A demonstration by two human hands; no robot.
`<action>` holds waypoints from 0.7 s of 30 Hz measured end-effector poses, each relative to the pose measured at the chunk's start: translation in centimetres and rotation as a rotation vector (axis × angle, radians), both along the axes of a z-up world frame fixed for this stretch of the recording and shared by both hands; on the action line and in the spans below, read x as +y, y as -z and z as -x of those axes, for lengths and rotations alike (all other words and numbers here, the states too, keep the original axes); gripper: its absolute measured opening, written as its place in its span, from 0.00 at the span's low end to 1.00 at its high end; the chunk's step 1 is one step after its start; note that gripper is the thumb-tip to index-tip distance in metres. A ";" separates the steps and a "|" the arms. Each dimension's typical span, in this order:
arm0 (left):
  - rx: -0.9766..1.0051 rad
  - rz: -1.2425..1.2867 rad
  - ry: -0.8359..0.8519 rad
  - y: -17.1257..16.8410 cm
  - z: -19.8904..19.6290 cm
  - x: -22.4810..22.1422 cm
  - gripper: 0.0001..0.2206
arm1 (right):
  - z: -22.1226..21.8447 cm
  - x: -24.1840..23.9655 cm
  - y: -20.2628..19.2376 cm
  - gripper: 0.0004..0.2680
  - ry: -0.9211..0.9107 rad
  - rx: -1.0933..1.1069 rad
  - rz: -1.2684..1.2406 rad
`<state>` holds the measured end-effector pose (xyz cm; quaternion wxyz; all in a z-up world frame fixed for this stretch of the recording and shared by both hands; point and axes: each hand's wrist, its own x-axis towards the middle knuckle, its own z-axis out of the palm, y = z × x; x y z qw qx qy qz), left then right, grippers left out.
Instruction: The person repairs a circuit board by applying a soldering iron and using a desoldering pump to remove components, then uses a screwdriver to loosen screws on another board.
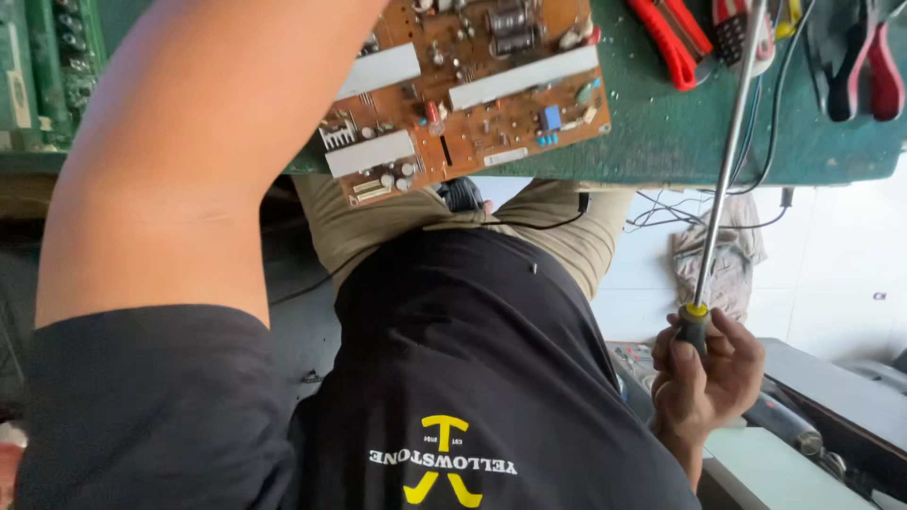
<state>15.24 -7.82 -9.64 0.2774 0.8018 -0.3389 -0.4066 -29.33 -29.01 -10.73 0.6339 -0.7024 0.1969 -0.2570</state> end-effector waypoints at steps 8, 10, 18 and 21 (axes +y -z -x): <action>-0.799 0.260 -0.061 -12.6 6.5 7.8 0.05 | 0.5 0.4 -0.2 0.14 -0.115 0.088 0.406; -0.826 0.143 -0.049 -10.2 9.1 7.8 0.13 | 0.4 0.3 -1.2 0.14 -0.146 0.081 0.523; -1.164 0.020 -0.202 -6.6 13.1 7.1 0.38 | 0.2 2.3 -6.3 0.11 -0.162 0.261 0.678; -1.243 -0.038 -0.218 -6.6 13.6 6.6 0.35 | 0.5 3.3 -6.9 0.11 -0.087 0.367 0.601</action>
